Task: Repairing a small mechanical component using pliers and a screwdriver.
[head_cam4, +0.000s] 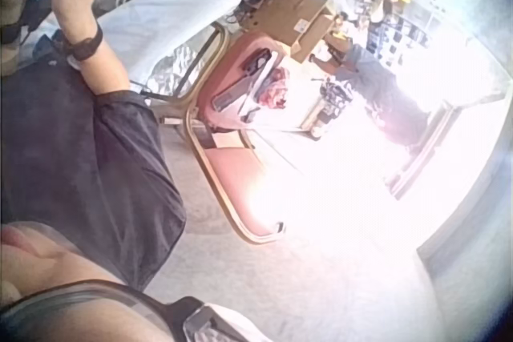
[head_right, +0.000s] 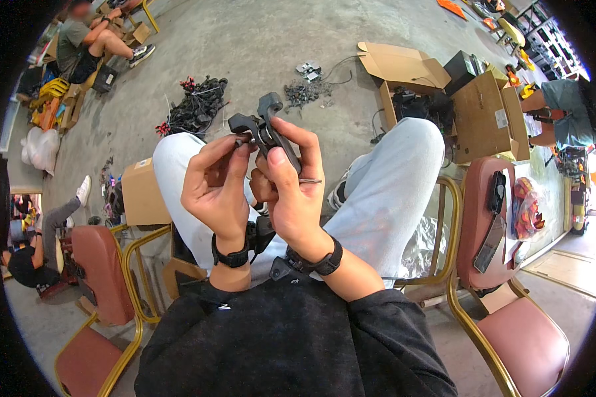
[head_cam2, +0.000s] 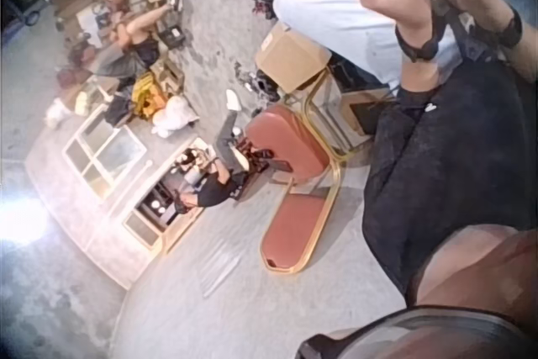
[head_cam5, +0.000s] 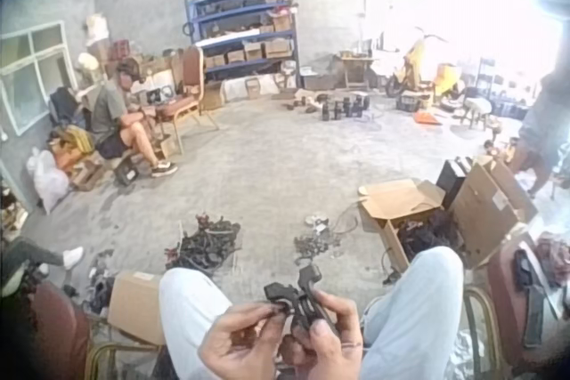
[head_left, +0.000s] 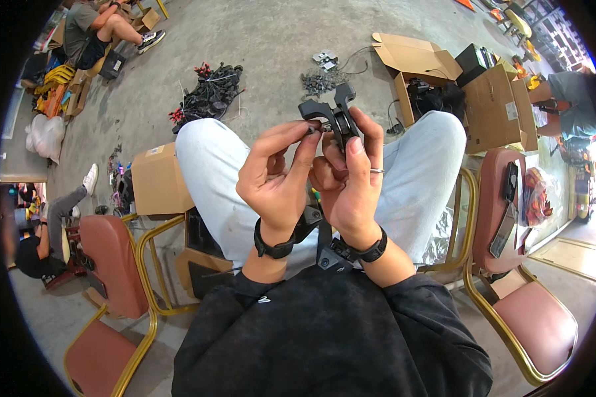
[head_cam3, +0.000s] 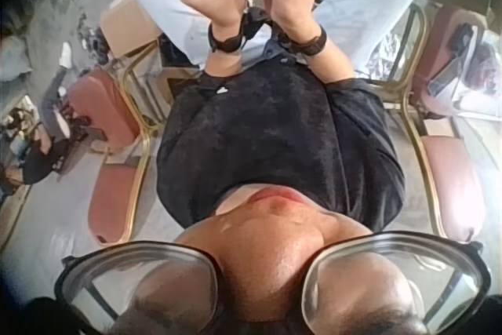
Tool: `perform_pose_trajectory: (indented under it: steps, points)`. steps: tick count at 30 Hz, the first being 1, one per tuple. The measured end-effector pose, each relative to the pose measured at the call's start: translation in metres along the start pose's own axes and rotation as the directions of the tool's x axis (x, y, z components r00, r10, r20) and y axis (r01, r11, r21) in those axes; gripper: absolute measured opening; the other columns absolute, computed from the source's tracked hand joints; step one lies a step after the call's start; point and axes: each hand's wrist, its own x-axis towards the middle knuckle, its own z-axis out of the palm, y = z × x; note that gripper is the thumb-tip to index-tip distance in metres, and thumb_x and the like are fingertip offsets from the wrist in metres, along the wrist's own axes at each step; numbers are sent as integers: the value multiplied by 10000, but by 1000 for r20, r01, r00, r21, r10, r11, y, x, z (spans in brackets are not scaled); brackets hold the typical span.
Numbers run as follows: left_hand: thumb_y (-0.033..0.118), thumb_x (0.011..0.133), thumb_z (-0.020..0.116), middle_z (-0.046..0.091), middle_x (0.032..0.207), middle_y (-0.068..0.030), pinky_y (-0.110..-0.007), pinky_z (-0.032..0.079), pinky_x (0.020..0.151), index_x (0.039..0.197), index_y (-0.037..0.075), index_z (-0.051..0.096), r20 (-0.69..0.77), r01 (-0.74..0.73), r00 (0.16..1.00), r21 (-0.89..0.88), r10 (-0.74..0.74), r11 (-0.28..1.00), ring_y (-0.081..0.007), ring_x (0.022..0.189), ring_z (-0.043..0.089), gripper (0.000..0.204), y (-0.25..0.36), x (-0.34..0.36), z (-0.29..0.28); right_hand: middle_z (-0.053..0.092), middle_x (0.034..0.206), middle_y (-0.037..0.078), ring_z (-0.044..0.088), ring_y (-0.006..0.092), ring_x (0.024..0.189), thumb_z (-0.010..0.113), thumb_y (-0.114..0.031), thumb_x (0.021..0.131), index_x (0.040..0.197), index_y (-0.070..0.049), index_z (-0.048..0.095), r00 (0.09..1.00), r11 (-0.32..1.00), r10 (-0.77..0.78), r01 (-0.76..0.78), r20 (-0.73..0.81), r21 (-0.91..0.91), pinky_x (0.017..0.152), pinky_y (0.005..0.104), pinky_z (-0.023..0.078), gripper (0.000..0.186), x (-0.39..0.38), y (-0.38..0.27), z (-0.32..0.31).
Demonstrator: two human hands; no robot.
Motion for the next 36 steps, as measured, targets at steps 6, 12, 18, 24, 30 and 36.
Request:
perform_pose_trajectory:
  steps: [6, 12, 18, 24, 30, 36]
  points:
    - [-154, 751, 631, 621, 966, -155, -275, 504, 785, 967, -84, 616, 38, 89, 995, 13, -90, 996, -190, 891, 614, 227, 6, 0, 0, 340, 683, -45, 298, 51, 515, 456, -265, 953, 1287, -180, 389, 1000, 999, -26, 26, 6, -32, 461, 221, 258, 352, -1, -2, -2]
    - [-128, 744, 646, 621, 946, -117, -237, 476, 701, 973, -64, 647, 67, 44, 996, 128, -53, 991, -158, 841, 600, 238, 11, 1, 2, 393, 724, -35, 353, 43, 579, 474, -226, 947, 1283, -160, 397, 999, 997, -40, 40, -8, -69, 485, 193, 295, 351, -2, -3, -5]
    - [-122, 735, 658, 625, 942, -113, -239, 470, 697, 961, -47, 660, 96, -60, 995, 253, 37, 965, -163, 845, 597, 238, 10, 3, 1, 570, 914, 29, 379, 33, 589, 485, -198, 943, 1268, -140, 414, 999, 998, -41, 42, 19, -51, 476, 184, 288, 338, 1, -1, -7]
    - [-117, 741, 659, 650, 943, -128, -240, 484, 687, 966, -45, 658, 109, -15, 994, 252, -14, 967, -177, 817, 619, 236, 14, 3, 4, 496, 674, -24, 360, 28, 481, 544, -120, 918, 1227, -71, 465, 997, 999, -46, 47, -59, 12, 430, 200, 309, 322, 2, -1, -7]
    - [-117, 764, 641, 655, 955, -132, -246, 514, 706, 961, -53, 648, -64, 156, 987, 101, -150, 983, -167, 790, 631, 208, 15, -1, 9, 432, 732, -28, 280, 48, 518, 482, -220, 943, 1271, -159, 420, 999, 999, -28, 29, 39, -32, 464, 208, 231, 339, 3, 0, -9]
    - [-116, 766, 638, 640, 927, -121, -240, 510, 697, 941, -59, 650, 87, -19, 996, 252, -3, 968, -150, 795, 618, 184, 9, 5, 1, 381, 700, -33, 274, 53, 511, 488, -228, 941, 1279, -173, 422, 1000, 999, 2, -1, 14, -55, 461, 214, 233, 349, 1, -1, -7]
